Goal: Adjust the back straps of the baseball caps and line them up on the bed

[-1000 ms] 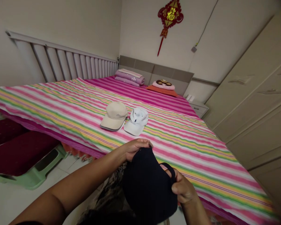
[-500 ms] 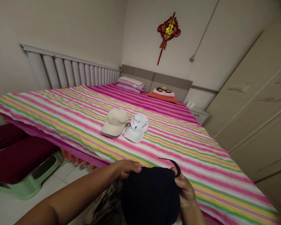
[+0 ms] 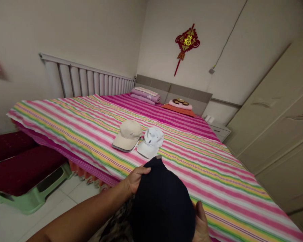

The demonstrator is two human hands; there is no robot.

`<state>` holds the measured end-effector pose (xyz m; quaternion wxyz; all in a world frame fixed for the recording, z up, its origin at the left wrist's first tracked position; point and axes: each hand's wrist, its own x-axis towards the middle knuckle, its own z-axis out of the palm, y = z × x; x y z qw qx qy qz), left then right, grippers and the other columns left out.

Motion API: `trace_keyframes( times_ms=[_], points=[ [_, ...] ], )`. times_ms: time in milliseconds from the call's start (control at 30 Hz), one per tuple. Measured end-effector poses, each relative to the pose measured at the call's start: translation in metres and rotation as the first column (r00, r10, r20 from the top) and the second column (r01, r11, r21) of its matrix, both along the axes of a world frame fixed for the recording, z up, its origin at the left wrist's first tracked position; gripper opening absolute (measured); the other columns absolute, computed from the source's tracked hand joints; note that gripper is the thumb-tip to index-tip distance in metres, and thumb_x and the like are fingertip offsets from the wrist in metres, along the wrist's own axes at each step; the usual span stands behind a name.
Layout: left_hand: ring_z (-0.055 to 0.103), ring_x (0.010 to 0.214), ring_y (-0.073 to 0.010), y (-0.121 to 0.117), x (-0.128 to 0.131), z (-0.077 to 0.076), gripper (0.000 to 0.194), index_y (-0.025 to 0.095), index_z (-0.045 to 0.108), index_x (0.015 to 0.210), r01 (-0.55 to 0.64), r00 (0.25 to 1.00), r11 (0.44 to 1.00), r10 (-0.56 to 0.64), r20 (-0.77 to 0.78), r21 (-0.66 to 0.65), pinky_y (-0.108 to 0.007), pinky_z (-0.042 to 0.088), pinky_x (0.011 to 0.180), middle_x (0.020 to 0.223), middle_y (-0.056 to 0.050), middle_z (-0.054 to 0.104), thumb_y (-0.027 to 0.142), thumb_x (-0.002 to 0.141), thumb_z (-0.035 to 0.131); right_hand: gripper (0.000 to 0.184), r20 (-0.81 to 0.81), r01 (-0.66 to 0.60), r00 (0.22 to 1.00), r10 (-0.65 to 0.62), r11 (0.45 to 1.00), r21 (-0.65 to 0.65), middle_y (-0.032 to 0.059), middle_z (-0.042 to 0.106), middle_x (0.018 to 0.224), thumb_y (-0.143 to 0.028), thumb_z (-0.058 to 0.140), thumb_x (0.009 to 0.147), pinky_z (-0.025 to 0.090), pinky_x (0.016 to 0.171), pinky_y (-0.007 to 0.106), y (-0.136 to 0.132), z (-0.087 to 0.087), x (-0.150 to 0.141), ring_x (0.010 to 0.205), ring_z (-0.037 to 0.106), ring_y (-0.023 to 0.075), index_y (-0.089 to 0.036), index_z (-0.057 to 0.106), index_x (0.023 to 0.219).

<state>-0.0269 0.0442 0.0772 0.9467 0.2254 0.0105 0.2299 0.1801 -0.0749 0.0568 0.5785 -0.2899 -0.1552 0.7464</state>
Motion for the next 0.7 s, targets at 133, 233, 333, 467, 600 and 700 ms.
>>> trace_keyframes(
  times_ms=[133,233,333,467,600,700],
  points=[
    [0.064,0.079,-0.0188,0.004,-0.005,-0.004,0.033,0.004,0.066,0.090,0.030,0.999,0.997,-0.032,-0.033,-0.068,-0.028,0.043,0.080,0.084,-0.011,0.069,0.030,0.070,0.060,0.025,-0.044,0.009,0.999,-0.009,1.000,-0.004,0.0039,0.072,0.074,-0.037,0.078,0.047,0.043,0.091,0.041,-0.002,-0.014,-0.008,0.072,0.067,0.0215,-0.023,0.071,0.067],
    [0.064,0.082,-0.0192,0.002,-0.006,0.000,0.037,0.005,0.065,0.092,0.066,0.998,0.996,-0.067,-0.019,-0.053,-0.029,0.040,0.084,0.086,-0.010,0.069,0.033,0.069,0.060,0.021,-0.007,0.021,1.000,-0.021,1.000,0.003,0.0040,0.072,0.076,-0.027,0.078,0.050,0.045,0.089,0.038,-0.001,-0.006,-0.002,0.073,0.067,0.0205,-0.023,0.071,0.070],
    [0.063,0.083,-0.0198,0.000,-0.006,0.008,0.039,0.005,0.065,0.092,0.101,0.995,0.995,-0.101,0.005,-0.017,-0.029,0.039,0.084,0.087,-0.010,0.069,0.037,0.070,0.058,0.017,0.039,0.010,0.999,-0.012,0.998,0.064,0.0045,0.072,0.075,-0.030,0.075,0.057,0.044,0.091,0.041,0.000,0.003,0.009,0.072,0.067,0.0218,-0.024,0.071,0.072],
    [0.062,0.087,-0.0208,0.003,-0.010,0.019,0.039,0.007,0.065,0.094,0.103,0.995,0.994,-0.103,0.008,0.024,-0.031,0.037,0.087,0.090,-0.010,0.068,0.038,0.073,0.055,0.012,0.109,0.096,0.987,-0.117,0.979,0.181,0.0071,0.072,0.075,-0.031,0.070,0.061,0.036,0.095,0.050,-0.003,0.012,0.019,0.077,0.067,0.0264,-0.025,0.071,0.071],
    [0.063,0.086,-0.0210,0.004,-0.015,0.030,0.032,0.009,0.066,0.090,0.092,0.992,0.991,-0.100,0.081,0.099,-0.031,0.041,0.082,0.089,-0.008,0.069,0.031,0.069,0.062,0.011,0.131,0.187,0.966,-0.224,0.951,0.246,0.0056,0.072,0.076,-0.031,0.068,0.062,0.034,0.097,0.049,-0.007,0.024,0.022,0.076,0.067,0.0253,-0.026,0.071,0.071],
    [0.064,0.077,-0.0189,-0.001,-0.014,0.038,0.022,0.011,0.067,0.085,-0.021,0.979,0.988,-0.011,0.205,0.151,-0.028,0.045,0.075,0.083,-0.005,0.070,0.019,0.064,0.065,0.010,0.138,0.228,0.954,-0.267,0.942,0.247,0.0052,0.072,0.074,-0.031,0.066,0.063,0.034,0.098,0.048,-0.007,0.030,0.025,0.079,0.066,0.0250,-0.026,0.071,0.071]
  ],
)
